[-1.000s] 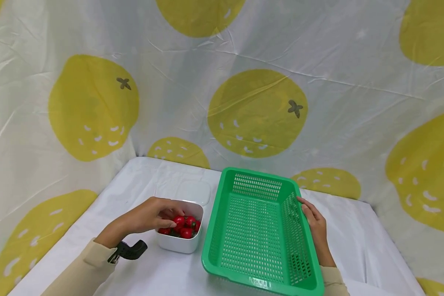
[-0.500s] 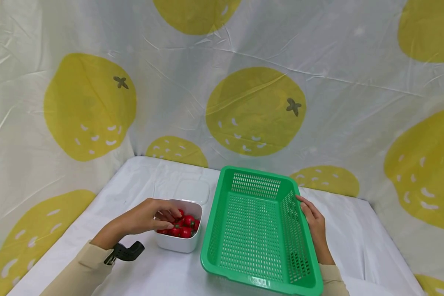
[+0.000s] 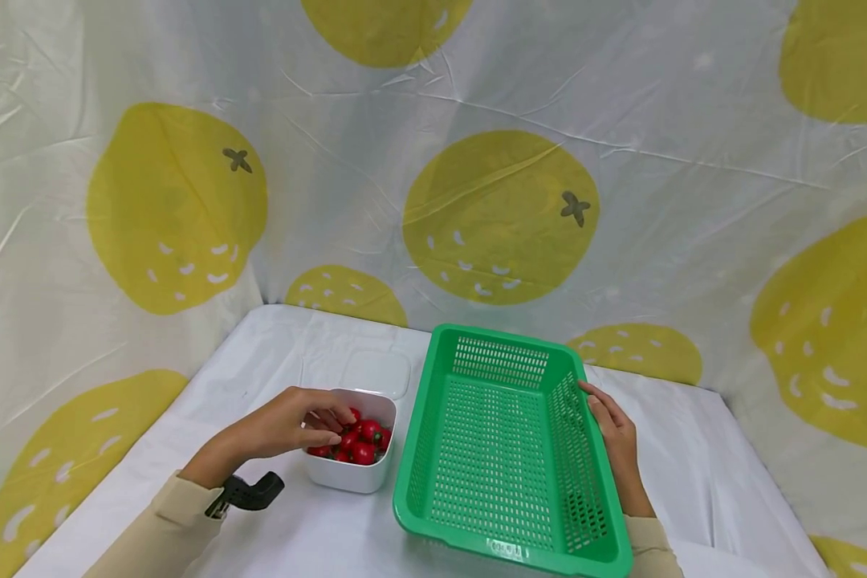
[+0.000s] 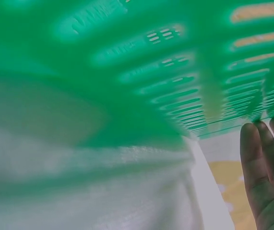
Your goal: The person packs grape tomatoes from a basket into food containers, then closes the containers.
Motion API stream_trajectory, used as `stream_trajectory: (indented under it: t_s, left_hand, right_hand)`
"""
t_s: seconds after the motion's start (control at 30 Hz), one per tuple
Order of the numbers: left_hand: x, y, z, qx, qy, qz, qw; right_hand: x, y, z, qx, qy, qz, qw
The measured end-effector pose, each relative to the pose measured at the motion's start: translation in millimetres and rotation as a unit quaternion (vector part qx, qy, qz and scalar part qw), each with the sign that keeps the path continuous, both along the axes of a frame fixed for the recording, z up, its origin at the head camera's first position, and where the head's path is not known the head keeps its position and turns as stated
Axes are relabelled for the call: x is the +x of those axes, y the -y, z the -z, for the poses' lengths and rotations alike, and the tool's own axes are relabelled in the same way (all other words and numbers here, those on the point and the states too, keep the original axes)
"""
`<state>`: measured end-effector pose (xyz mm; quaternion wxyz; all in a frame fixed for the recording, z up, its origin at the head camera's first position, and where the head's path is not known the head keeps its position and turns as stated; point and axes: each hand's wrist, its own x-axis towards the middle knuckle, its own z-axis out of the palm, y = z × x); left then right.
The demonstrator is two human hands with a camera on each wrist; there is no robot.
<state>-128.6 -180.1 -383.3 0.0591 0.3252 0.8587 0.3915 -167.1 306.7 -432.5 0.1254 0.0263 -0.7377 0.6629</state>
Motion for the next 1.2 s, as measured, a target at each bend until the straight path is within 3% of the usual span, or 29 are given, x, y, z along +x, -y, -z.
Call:
stream_trajectory:
  t_s: [0.3,0.43,0.63,0.73,1.0,1.1,1.2]
  left_hand:
    - [0.6,-3,-0.9,0.006,-0.001,-0.004,1.0000]
    - [1.2,-4,-1.0,0.011,0.006,-0.007,0.9999]
    - [2.3,-4,-3.2,0.012,-0.002,-0.007,0.9999]
    - [2.3,-3,-3.1,0.009,-0.007,-0.010,0.9999]
    - [-2.0,1,-4.2,0.028,-0.032,-0.009,0.9991]
    - [-3.7,2,-9.5,0.030,-0.037,-0.007,0.9988]
    - [-5.3,4,-16.0,0.023,-0.038,-0.010,0.9990]
  right_hand:
    - [2.2,-1,-6.2,0.012,0.025,0.037,0.999]
    - [-2.1,-8,-0.4,0.016,0.038,0.035,0.999]
    - [-6.8,-26,17.7,0.029,0.007,0.029,0.999]
    - [-5.6,-34,18.9,0.028,-0.016,0.023,0.999]
    - [8.8,-55,-9.2,0.051,-0.057,0.003,0.997]
    - [15.8,-61,-26.0,0.105,-0.072,0.017,0.992]
    - [21.3,-62,-45.0,0.175,-0.097,0.027,0.979]
